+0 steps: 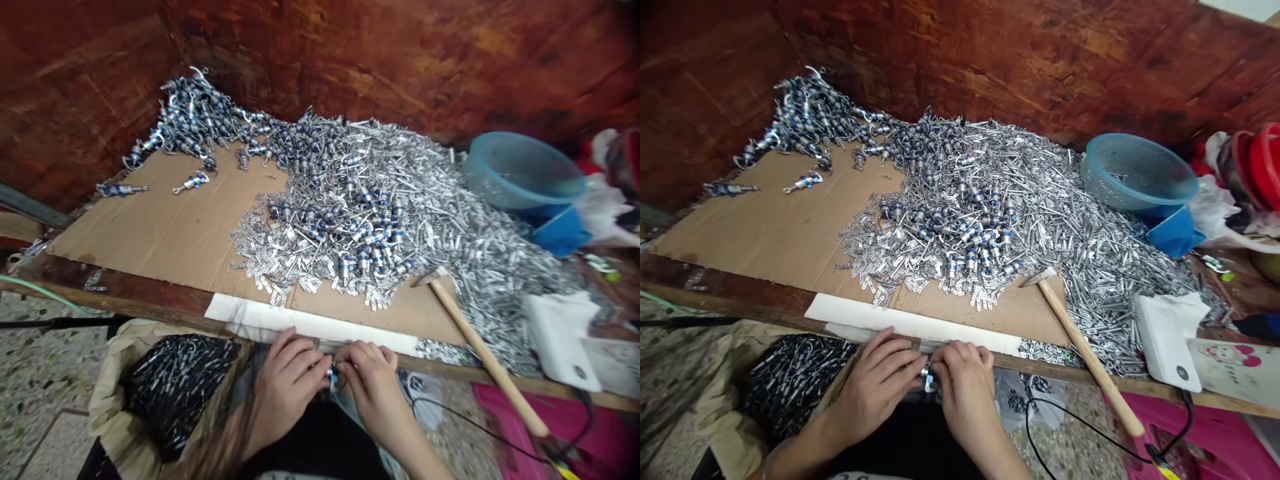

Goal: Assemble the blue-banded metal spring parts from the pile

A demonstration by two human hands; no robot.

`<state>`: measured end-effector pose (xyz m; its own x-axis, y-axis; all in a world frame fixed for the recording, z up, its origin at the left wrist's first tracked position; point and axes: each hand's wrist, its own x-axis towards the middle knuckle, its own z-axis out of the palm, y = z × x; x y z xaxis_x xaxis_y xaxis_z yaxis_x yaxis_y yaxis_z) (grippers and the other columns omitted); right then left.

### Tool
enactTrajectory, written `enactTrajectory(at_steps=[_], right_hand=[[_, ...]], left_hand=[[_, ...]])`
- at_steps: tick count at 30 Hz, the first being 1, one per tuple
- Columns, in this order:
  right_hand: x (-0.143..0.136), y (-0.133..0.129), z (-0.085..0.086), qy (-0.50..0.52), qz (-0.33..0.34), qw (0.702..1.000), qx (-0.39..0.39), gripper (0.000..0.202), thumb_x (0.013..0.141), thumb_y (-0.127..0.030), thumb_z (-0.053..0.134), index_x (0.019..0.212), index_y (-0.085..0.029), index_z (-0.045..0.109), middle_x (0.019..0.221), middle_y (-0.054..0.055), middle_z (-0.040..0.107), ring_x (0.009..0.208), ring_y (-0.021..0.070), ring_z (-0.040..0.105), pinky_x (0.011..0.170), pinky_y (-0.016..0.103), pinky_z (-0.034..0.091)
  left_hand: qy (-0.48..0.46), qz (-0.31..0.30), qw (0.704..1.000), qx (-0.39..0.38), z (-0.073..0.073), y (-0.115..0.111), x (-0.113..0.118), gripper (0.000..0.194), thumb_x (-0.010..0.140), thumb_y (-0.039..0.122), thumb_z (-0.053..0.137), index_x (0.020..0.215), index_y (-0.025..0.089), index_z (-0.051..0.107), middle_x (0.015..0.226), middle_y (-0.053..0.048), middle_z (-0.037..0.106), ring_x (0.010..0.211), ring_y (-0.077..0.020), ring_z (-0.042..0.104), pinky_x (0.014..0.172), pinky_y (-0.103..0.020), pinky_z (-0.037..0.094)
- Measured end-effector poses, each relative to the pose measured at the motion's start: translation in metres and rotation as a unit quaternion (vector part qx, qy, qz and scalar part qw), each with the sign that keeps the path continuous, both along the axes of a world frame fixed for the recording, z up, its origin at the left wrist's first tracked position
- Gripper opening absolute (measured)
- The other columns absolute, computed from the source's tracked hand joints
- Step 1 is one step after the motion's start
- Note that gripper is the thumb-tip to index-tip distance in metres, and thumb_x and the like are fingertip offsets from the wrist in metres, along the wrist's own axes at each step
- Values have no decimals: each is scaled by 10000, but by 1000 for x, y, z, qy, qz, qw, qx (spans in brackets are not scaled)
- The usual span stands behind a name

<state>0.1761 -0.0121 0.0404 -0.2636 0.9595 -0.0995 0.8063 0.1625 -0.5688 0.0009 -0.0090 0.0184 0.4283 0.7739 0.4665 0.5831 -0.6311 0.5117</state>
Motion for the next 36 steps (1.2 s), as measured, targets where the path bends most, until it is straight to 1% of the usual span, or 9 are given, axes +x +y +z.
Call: enactTrajectory(at_steps=[4,8,11,16,20,24,29,32,36], right_hand=[[-3,2,-13,-27,-66,997,40,162,863,-174,482,769,-237,599,762,-10,622,747,178,522,742,348,260],[3,13,-14,-16,-84,996,39,42,814,-236,576,785,-227,605,752,-19,637,741,175,552,728,330,286],[14,34,-11,-15,-84,995,44,96,815,-298,575,764,-229,619,758,-9,643,750,187,555,694,318,296],[17,78,-13,-46,-119,986,107,167,847,-320,510,865,-236,654,863,52,617,872,241,489,727,357,271],[12,95,-16,-51,-104,988,106,148,816,-294,540,746,-218,645,796,53,589,851,252,470,747,385,275],[16,84,-10,-13,-92,991,96,151,844,-263,484,794,-200,612,834,66,601,849,243,497,761,394,333],[23,45,1,58,-18,997,39,169,882,-237,438,804,-210,586,792,27,625,774,174,566,687,290,442],[18,26,2,68,37,997,14,143,879,-199,459,869,-223,599,806,19,631,774,169,573,681,284,453],[9,22,-1,34,94,994,47,223,881,-154,452,1031,-241,592,849,31,624,795,179,554,720,318,424]], left_hand=[[76,11,995,70,-26,0,-1,245,880,275,541,1093,175,608,1047,-30,665,1060,-225,528,1113,-492,186],[91,25,995,40,-27,-2,5,250,895,260,511,1108,163,596,1039,-36,646,1092,-226,494,1122,-512,134],[101,33,994,15,-21,-1,10,242,906,244,482,1100,152,594,992,-43,634,1075,-238,492,1101,-543,174],[104,31,994,-1,-16,2,11,226,886,195,501,1089,155,591,914,-52,621,979,-241,538,1014,-589,332],[84,36,996,-17,-14,2,11,212,857,187,551,1061,163,602,873,-39,624,950,-236,560,990,-597,372],[26,49,998,-8,-15,0,10,190,868,181,534,1042,159,608,874,-34,641,971,-212,577,998,-534,412],[-37,59,998,8,-18,-1,8,121,874,237,540,912,163,627,842,-25,667,980,-201,603,1014,-491,422],[-41,57,997,16,-19,0,7,114,874,236,540,900,165,626,822,-18,672,974,-199,611,1012,-487,425],[-42,54,997,20,-18,1,7,103,875,224,542,905,168,622,821,-12,679,979,-194,609,1015,-471,426]])
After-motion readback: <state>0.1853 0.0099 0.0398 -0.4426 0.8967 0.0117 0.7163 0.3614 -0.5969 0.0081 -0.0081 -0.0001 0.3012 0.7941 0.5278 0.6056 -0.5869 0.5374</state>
